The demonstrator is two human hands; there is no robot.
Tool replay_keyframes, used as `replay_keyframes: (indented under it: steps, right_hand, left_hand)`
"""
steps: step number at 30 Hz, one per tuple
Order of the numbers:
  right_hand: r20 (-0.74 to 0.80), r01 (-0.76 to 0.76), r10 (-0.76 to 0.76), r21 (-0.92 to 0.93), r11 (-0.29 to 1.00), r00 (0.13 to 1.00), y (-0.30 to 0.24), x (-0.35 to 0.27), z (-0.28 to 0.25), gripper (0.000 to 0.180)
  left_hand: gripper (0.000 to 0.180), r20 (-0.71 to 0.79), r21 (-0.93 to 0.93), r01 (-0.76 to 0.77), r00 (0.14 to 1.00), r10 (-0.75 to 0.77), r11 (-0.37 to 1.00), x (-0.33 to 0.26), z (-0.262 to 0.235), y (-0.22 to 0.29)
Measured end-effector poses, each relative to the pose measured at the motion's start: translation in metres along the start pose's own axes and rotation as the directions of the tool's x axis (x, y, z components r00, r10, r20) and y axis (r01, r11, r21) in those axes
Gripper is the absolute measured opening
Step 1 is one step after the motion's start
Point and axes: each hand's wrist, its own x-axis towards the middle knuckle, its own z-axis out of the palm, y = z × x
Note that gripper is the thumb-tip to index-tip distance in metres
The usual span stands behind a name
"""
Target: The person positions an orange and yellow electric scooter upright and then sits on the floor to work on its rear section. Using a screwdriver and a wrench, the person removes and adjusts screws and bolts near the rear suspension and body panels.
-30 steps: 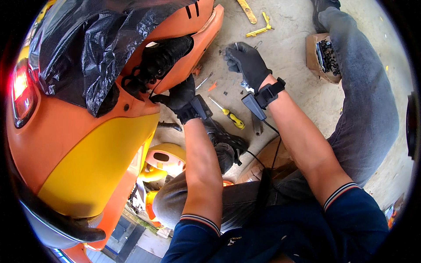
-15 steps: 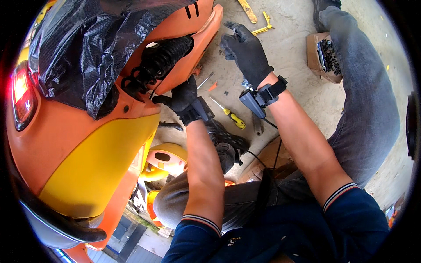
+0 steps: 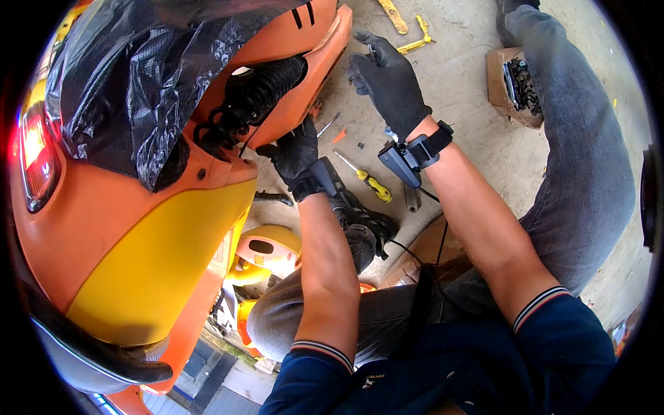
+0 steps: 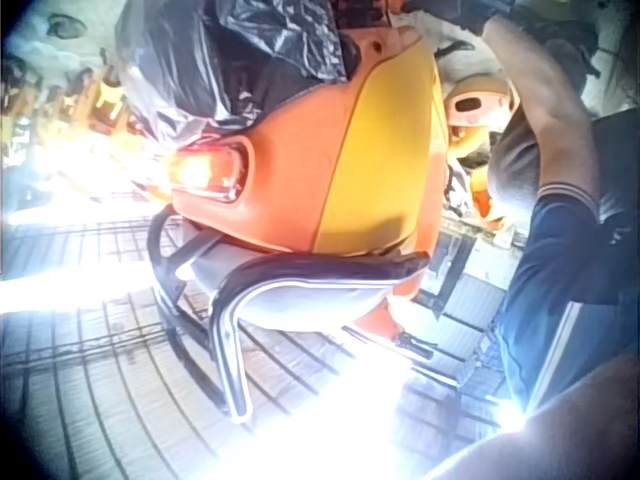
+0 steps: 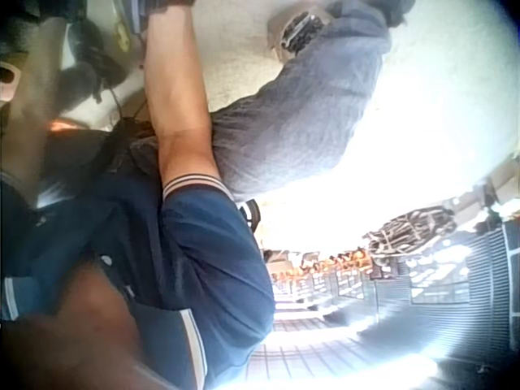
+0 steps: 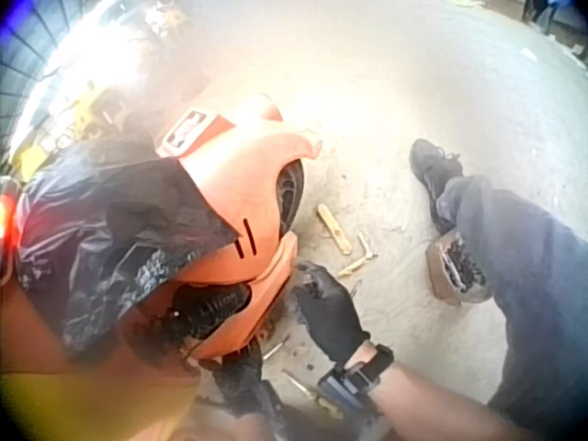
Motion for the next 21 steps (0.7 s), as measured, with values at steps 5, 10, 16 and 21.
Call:
replay_keyframes:
  steps: [5, 10, 16, 21]
  right_hand:
    - [-0.028, -0.046, 0.047, 0.035, 0.998, 0.998, 0.005, -0.002, 0.002, 0.043]
    - [-0.037, -0.074, 0.075, 0.042, 0.996, 0.996, 0.004, -0.005, 0.002, 0.042]
    - [-0.032, -0.085, 0.087, 0.046, 0.995, 0.996, 0.006, -0.005, 0.001, 0.041]
    - [-0.037, -0.094, 0.096, 0.051, 0.994, 0.995, 0.009, -0.007, 0.002, 0.041]
  left_hand:
    - [0.066, 0.009, 0.011, 0.002, 1.000, -0.002, 1.000, 0.001, -0.005, 0.002]
    - [0.064, -0.019, -0.003, -0.019, 1.000, 0.019, 1.000, 0.001, -0.006, 0.002]
    - [0.066, -0.048, 0.067, -0.026, 0.998, 0.029, 0.997, 0.001, -0.012, 0.006]
    - [0.067, -0.074, 0.101, -0.054, 0.995, 0.061, 0.993, 0.002, -0.014, 0.006]
